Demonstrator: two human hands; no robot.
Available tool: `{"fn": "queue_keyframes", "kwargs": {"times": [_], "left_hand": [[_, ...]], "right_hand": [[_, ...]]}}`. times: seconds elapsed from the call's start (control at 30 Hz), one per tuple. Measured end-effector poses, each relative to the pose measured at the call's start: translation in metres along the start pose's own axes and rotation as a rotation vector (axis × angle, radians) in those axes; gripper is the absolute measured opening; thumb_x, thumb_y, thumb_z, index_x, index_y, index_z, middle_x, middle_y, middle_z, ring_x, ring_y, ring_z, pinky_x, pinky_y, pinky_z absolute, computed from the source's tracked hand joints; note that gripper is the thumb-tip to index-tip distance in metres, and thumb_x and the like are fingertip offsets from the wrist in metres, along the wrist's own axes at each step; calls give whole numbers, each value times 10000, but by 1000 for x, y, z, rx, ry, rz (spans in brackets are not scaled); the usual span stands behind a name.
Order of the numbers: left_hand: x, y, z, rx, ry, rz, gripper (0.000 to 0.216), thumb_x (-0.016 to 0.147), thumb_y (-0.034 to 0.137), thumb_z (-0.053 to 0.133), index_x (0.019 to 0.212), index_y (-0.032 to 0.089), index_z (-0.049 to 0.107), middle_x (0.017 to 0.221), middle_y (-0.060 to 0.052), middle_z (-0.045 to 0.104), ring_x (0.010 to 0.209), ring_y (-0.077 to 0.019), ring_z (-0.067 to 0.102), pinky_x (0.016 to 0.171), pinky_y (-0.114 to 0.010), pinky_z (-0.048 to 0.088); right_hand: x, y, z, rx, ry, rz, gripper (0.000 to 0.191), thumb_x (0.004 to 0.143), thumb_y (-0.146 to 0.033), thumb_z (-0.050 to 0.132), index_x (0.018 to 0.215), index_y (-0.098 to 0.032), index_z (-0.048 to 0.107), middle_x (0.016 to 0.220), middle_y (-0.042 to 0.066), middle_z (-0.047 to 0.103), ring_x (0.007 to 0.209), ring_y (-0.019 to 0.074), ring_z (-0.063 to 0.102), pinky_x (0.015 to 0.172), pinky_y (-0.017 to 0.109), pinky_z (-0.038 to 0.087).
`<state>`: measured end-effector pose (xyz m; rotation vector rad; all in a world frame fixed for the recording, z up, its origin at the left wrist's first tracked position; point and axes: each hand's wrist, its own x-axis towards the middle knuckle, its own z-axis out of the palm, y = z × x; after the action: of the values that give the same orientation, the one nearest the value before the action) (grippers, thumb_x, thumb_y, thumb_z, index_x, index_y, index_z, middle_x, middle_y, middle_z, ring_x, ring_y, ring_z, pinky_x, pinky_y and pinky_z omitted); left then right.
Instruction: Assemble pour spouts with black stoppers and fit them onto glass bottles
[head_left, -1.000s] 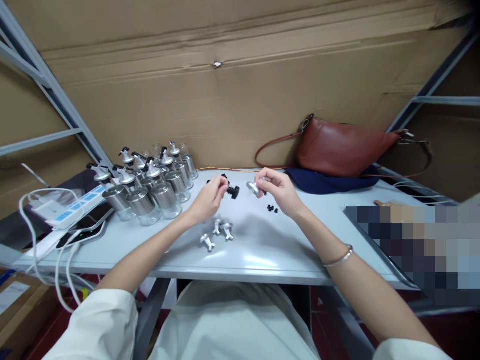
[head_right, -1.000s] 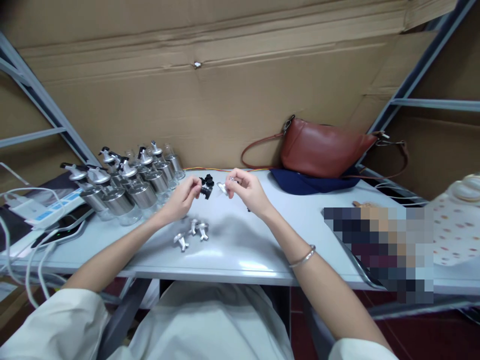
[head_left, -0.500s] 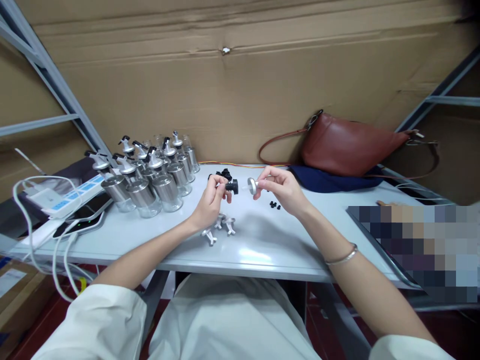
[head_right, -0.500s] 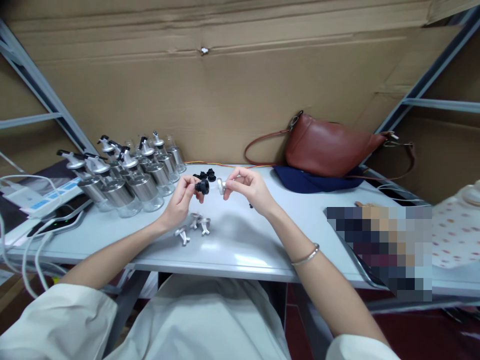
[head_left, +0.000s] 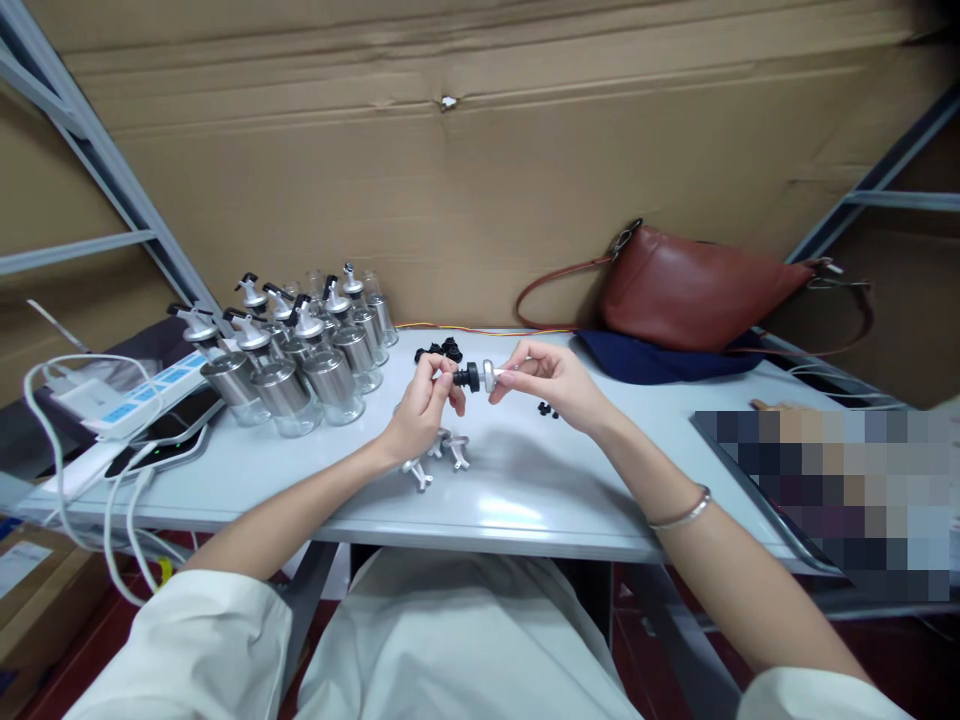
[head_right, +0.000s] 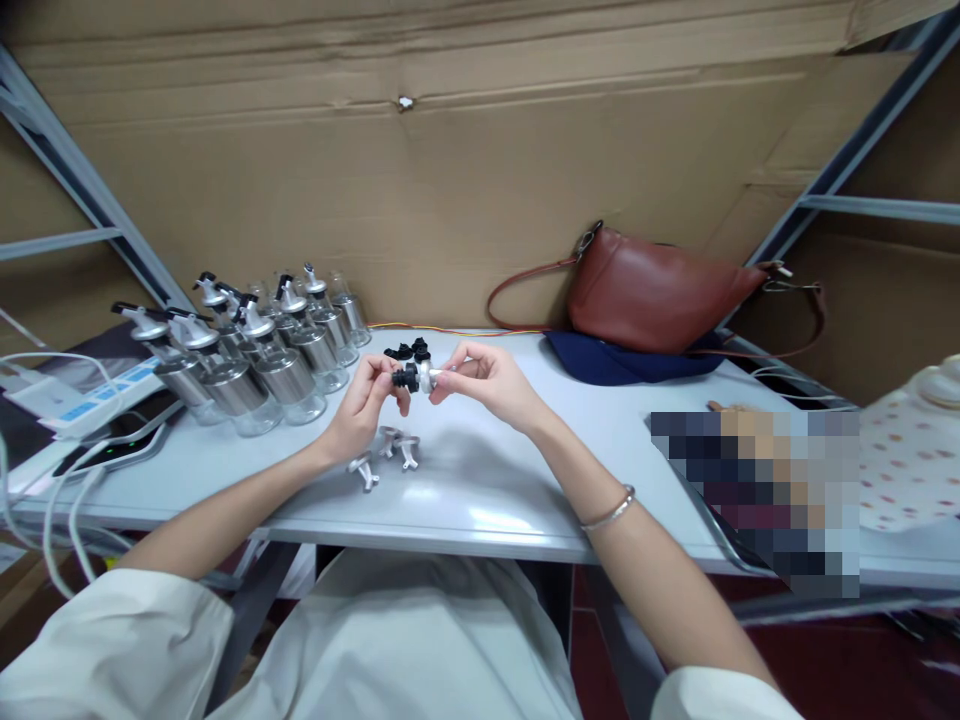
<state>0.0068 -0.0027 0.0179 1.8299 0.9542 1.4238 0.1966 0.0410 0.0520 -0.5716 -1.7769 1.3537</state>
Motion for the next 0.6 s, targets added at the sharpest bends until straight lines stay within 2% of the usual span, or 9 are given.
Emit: {"fn": "queue_keyframes", "kwargs": {"times": [0.27, 0.47, 0.6], "left_hand": [[0, 0, 1, -33, -1, -32, 365, 900, 571, 370, 886, 208, 329, 761, 42, 473, 593, -93, 559, 659, -282, 422], [-2, -2, 2, 41, -6, 6, 378, 903, 583, 335, 890, 206, 326, 746, 45, 495, 573, -83, 564, 649, -276, 428], [-2, -1, 2, -15, 9, -14, 383, 892, 588, 364, 898, 207, 331, 714, 53, 500, 576, -93, 584, 641, -276, 447]], "right_hand": [[0, 9, -1, 49, -67, 9, 292, 726, -371, 738, 725, -192, 507, 696, 31, 734, 699, 187, 698, 725, 338, 497], [0, 9, 0, 43, -102, 24, 294, 735, -358, 734, 724, -192, 492, 704, 34, 733, 705, 182, 692, 687, 315, 487], [1, 9, 2, 81, -125, 0, 282, 749, -346, 725, 738, -192, 489, 738, 28, 732, 738, 173, 691, 742, 333, 498]]}}
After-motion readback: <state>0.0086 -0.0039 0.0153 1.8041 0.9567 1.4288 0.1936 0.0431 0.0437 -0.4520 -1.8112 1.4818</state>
